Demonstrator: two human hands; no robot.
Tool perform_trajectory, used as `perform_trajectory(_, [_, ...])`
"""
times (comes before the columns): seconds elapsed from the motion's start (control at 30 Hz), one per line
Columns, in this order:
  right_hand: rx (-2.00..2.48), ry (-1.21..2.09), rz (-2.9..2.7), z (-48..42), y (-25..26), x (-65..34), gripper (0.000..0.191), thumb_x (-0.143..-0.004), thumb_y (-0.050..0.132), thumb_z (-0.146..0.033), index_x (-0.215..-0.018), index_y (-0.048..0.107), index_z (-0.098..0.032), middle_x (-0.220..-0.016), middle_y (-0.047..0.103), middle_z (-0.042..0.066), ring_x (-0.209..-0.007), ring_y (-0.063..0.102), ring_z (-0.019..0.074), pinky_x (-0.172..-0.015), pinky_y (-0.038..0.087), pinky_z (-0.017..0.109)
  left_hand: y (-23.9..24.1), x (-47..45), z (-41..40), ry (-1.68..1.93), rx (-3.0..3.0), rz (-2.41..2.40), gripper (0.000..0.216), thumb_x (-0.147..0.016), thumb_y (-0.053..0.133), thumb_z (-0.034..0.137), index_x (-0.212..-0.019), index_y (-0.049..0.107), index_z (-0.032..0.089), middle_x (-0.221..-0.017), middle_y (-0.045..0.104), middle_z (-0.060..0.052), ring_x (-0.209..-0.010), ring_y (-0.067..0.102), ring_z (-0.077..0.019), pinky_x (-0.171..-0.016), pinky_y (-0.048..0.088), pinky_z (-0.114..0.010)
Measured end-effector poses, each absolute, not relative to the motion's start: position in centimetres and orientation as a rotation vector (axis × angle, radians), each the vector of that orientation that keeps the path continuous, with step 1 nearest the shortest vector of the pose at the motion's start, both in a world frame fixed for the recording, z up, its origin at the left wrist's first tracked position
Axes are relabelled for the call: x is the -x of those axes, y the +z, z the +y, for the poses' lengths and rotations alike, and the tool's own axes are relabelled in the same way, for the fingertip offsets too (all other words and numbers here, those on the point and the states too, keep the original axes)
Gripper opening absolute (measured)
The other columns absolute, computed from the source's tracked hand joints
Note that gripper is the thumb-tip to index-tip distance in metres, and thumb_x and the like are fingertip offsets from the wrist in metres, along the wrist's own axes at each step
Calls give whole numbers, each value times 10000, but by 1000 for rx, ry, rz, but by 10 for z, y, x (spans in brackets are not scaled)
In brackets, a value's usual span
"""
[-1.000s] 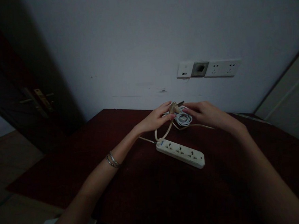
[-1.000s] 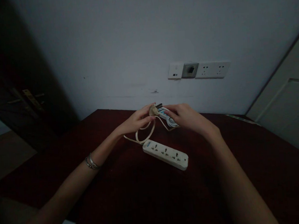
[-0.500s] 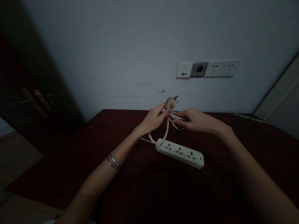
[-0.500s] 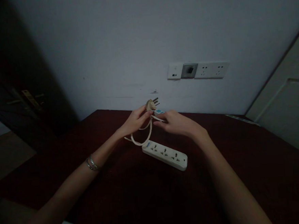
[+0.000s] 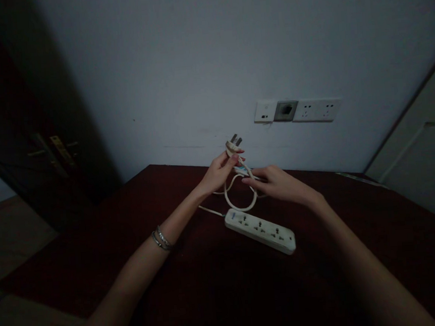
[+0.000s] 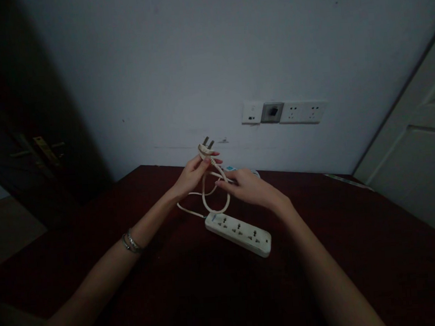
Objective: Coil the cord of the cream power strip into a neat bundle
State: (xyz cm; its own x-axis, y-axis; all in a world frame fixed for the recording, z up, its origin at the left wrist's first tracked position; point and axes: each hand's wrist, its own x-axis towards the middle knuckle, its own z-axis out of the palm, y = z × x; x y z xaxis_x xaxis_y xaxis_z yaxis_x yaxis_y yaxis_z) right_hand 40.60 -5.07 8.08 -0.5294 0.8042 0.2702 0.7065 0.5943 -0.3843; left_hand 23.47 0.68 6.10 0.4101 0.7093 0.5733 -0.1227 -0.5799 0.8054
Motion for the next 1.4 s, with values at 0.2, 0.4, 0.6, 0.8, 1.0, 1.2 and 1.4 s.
perform_trajectory(0.2, [1261, 287, -2357, -52, 82, -405, 393, -871, 334, -383, -747, 619, -142, -575, 516, 10, -497, 402, 97, -490, 281, 229, 55, -231, 12, 979, -1643, 590, 419, -880, 373, 432, -1117, 500, 111, -703, 633, -58, -486, 570, -98, -452, 434, -205])
perform_trajectory(0.4, [1289, 119, -2171, -45, 78, -403, 343, -808, 455, -306, -1060, 598, -123, -684, 625, 61, -552, 507, 127, -527, 336, 228, 49, -230, 19, 852, -1545, 672, 434, -870, 375, 462, -865, 589, 85, -563, 590, -29, -369, 482, -65, -376, 360, -187])
perform_trajectory(0.6, [1247, 0, -2331, -44, 76, -407, 401, -830, 444, -249, -1216, 544, -210, -832, 673, 83, -617, 558, 147, -594, 372, 259, 45, -232, 22, 768, -1436, 714, 403, -869, 388, 446, -778, 574, 100, -507, 563, -20, -348, 451, -63, -354, 318, -185])
perform_trajectory(0.8, [1401, -261, -2188, -42, 76, -413, 389, -856, 395, -265, -1206, 558, -219, -931, 667, 125, -765, 602, 205, -633, 387, 289, 39, -235, 18, 757, -1316, 501, 365, -860, 421, 435, -862, 566, 100, -709, 622, -81, -646, 615, -134, -653, 486, -279])
perform_trajectory(1.0, [1599, -426, -2103, -42, 77, -420, 374, -857, 382, -303, -1161, 588, -235, -913, 670, 129, -757, 601, 230, -593, 363, 299, 23, -238, 19, 722, -1422, 466, 322, -702, 643, 145, -1001, 523, 140, -751, 584, -22, -692, 606, -129, -732, 483, -341])
perform_trajectory(1.2, [1636, -455, -2137, -43, 74, -418, 328, -810, 447, -294, -1087, 608, -224, -863, 667, 118, -708, 586, 220, -545, 310, 279, 17, -245, 26, 1052, -1858, 766, 411, -757, 553, 164, -1156, 458, 130, -753, 554, -21, -622, 552, -111, -641, 463, -288])
perform_trajectory(1.4, [1699, -460, -2133, -43, 74, -414, 270, -795, 414, -230, -931, 639, -169, -731, 639, 111, -603, 544, 173, -516, 252, 267, 20, -245, 19, 1186, -2290, 924, 535, -765, 450, 79, -1283, 333, 143, -872, 578, -60, -787, 538, -156, -788, 427, -336])
